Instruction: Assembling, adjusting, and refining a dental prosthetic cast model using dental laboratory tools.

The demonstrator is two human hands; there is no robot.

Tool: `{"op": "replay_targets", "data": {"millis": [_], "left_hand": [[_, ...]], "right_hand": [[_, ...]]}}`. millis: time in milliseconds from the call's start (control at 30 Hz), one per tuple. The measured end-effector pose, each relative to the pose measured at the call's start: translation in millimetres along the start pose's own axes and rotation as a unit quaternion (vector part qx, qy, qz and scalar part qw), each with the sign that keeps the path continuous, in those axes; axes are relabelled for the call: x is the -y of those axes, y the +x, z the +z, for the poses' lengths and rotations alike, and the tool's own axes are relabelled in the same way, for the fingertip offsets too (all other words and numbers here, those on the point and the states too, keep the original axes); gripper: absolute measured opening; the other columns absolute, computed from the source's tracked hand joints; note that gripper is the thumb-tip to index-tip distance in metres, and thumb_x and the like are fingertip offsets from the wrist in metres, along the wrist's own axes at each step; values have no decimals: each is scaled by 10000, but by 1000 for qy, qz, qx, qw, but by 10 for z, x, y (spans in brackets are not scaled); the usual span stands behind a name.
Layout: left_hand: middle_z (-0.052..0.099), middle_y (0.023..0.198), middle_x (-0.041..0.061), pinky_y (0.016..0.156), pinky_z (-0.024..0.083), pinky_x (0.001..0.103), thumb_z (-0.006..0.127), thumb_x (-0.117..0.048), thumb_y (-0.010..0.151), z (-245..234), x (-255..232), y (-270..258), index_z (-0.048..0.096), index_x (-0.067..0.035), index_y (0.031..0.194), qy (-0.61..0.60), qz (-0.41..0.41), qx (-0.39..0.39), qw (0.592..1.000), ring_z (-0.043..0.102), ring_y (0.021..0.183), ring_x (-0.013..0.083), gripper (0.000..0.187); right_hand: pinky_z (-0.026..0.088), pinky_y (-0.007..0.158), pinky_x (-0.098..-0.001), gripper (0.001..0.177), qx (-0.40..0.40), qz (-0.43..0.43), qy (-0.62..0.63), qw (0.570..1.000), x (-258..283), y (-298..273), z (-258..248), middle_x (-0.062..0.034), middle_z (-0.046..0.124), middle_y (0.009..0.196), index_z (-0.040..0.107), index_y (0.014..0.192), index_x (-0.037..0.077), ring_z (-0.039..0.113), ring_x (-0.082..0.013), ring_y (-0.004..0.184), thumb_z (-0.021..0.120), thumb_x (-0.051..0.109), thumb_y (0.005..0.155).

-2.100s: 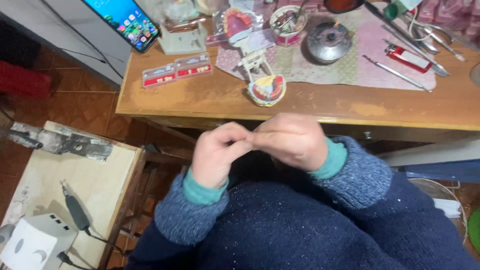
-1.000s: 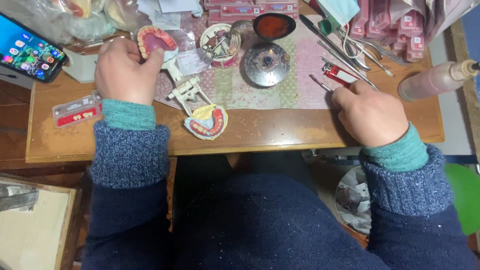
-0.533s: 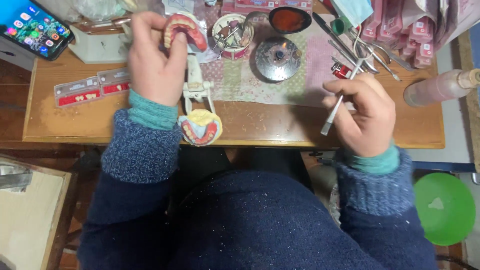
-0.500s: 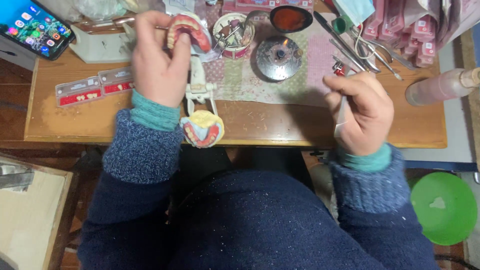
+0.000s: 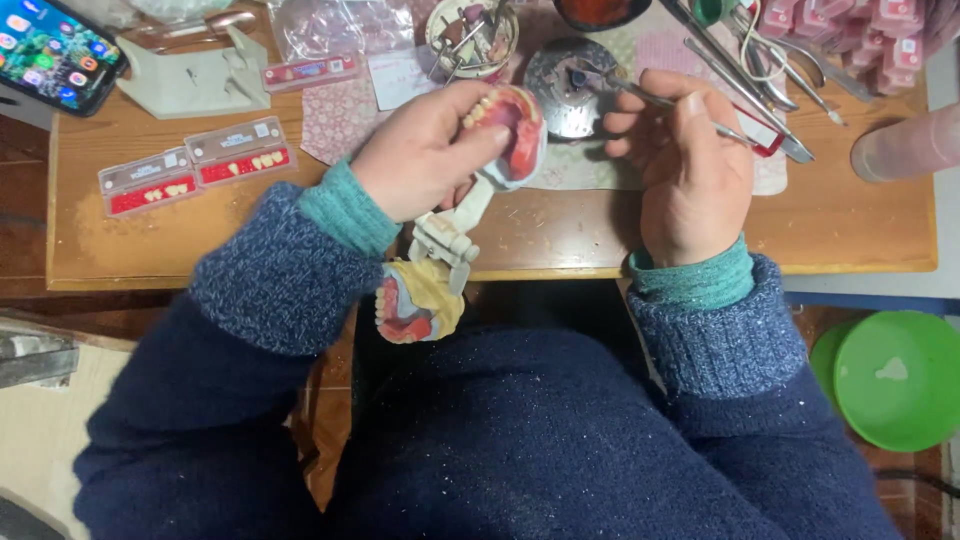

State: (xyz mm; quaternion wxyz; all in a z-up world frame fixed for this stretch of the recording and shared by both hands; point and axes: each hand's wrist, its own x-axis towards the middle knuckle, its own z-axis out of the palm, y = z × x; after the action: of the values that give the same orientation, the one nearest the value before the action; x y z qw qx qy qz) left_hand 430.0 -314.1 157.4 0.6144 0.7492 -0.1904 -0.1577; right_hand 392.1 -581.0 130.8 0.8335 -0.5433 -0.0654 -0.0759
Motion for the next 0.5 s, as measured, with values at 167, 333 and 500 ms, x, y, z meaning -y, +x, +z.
{"op": "replay_targets", "data": {"millis": [167,333,500], "left_hand": [[595,716,-46,418,441,219,577,-226,1036,20,45,119,552,-62,1398,-5,-32,79,996,504,486,18,397],[617,769,-60,432,437,201,597,-224,1026,-10,121,154,553,-88,1400,-17,-34,100,994,511,506,3,401],[613,789,-57,450,425,198,615,-213,1024,-42,140,140,562,-78,1394,-36,-23,97,994,512,532,4,397]], "right_hand": [[584,898,-357,329,-3,-2,1,1000,-13,5,-47,-174,700,1181,591,1329,-18,695,-242,1015,517,261,1172],[585,911,-365,324,-7,-1,5,1000,-17,-1,-37,-194,702,1165,576,1335,-4,701,-262,1025,523,272,1175],[587,926,-374,336,-9,3,-1,1000,-16,-7,-38,-205,702,1182,574,1343,-1,706,-274,1045,535,289,1178]]}}
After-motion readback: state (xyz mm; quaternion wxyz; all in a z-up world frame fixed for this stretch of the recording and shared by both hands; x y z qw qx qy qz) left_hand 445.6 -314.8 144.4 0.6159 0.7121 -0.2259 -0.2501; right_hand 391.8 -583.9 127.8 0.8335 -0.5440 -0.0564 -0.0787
